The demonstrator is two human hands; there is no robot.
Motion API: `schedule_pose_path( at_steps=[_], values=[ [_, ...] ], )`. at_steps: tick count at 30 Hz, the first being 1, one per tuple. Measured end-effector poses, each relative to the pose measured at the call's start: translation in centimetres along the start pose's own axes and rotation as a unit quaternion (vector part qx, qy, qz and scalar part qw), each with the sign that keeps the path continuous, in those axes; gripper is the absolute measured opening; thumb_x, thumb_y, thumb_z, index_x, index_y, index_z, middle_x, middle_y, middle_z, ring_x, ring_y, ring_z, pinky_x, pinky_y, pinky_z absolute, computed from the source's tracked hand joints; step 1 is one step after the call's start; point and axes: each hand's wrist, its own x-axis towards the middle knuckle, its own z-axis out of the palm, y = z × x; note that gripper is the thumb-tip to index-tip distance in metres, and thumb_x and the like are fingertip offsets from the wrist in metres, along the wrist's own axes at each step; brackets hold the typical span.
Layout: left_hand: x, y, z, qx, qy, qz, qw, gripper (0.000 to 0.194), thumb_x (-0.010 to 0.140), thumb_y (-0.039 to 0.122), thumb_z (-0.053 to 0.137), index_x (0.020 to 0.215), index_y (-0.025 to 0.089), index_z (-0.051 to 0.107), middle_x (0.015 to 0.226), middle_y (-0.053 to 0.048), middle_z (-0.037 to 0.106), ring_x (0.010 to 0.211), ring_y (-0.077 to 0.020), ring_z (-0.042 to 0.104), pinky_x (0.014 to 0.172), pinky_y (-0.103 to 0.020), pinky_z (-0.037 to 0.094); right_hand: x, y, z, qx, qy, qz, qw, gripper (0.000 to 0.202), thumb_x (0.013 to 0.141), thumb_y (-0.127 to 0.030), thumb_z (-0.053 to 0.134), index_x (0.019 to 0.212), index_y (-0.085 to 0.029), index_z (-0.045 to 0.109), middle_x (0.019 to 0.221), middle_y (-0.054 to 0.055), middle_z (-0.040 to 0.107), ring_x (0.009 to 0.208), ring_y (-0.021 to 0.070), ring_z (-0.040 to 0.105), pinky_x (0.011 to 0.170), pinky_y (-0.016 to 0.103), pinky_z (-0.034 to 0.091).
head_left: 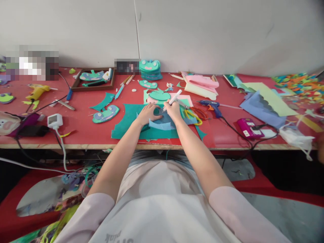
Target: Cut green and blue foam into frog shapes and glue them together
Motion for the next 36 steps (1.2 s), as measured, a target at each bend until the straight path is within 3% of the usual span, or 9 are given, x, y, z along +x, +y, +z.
schedule_pose_path(
  at_steps=[5, 12, 18, 24, 36],
  values=[
    [0.01, -0.01, -0.06, -0.004, -0.002, 0.0, 1.0, 0.057, 0.076, 0.052, 0.059, 0.124, 0.023, 0.052, 0.148, -0.008, 0.038, 0.141, -0.029, 0.026, 0.115, -0.046, 0.023, -0.07, -0.03, -0.05, 0.001, -0.005, -0.004, 1.0, 0.022, 0.074, -0.03, 0.049, 0.055, -0.021, 0.046, 0.042, -0.005, 0.048, 0.045, 0.0117, 0.051, 0.054, 0.022, 0.042],
    [0.02, -0.14, 0.08, -0.006, 0.004, 0.003, 1.0, 0.057, 0.075, 0.054, 0.058, 0.124, 0.025, 0.051, 0.147, -0.007, 0.039, 0.14, -0.0286, 0.028, 0.115, -0.048, 0.024, 0.03, 0.03, -0.04, 0.002, 0.001, -0.003, 1.0, 0.02, 0.072, -0.027, 0.05, 0.054, -0.021, 0.047, 0.05, -0.002, 0.057, 0.053, 0.0126, 0.056, 0.059, 0.023, 0.044],
    [0.02, -0.21, 0.16, -0.01, 0.003, 0.003, 1.0, 0.057, 0.075, 0.053, 0.059, 0.124, 0.024, 0.052, 0.147, -0.008, 0.04, 0.14, -0.0289, 0.027, 0.115, -0.047, 0.023, -0.21, -0.4, -0.09, 0.004, -0.003, 0.007, 1.0, 0.021, 0.073, -0.027, 0.05, 0.054, -0.021, 0.046, 0.042, -0.005, 0.049, 0.044, 0.0112, 0.05, 0.053, 0.022, 0.042],
    [-0.01, -0.09, 0.07, -0.007, 0.003, 0.001, 1.0, 0.057, 0.075, 0.052, 0.059, 0.124, 0.024, 0.052, 0.147, -0.008, 0.039, 0.14, -0.0284, 0.028, 0.115, -0.046, 0.023, -0.13, -0.37, -0.02, -0.02, 0.009, -0.006, 1.0, 0.02, 0.073, -0.026, 0.051, 0.054, -0.021, 0.046, 0.049, -0.002, 0.056, 0.054, 0.0133, 0.057, 0.06, 0.024, 0.045],
    [-0.05, -0.07, 0.01, -0.01, 0.006, 0.004, 1.0, 0.056, 0.075, 0.052, 0.059, 0.123, 0.026, 0.052, 0.146, -0.006, 0.041, 0.14, -0.0285, 0.028, 0.115, -0.047, 0.023, -0.17, -0.55, -0.09, -0.005, 0.008, -0.005, 1.0, 0.021, 0.072, -0.025, 0.051, 0.053, -0.021, 0.046, 0.046, -0.003, 0.053, 0.051, 0.0127, 0.055, 0.058, 0.023, 0.043]
  ],
)
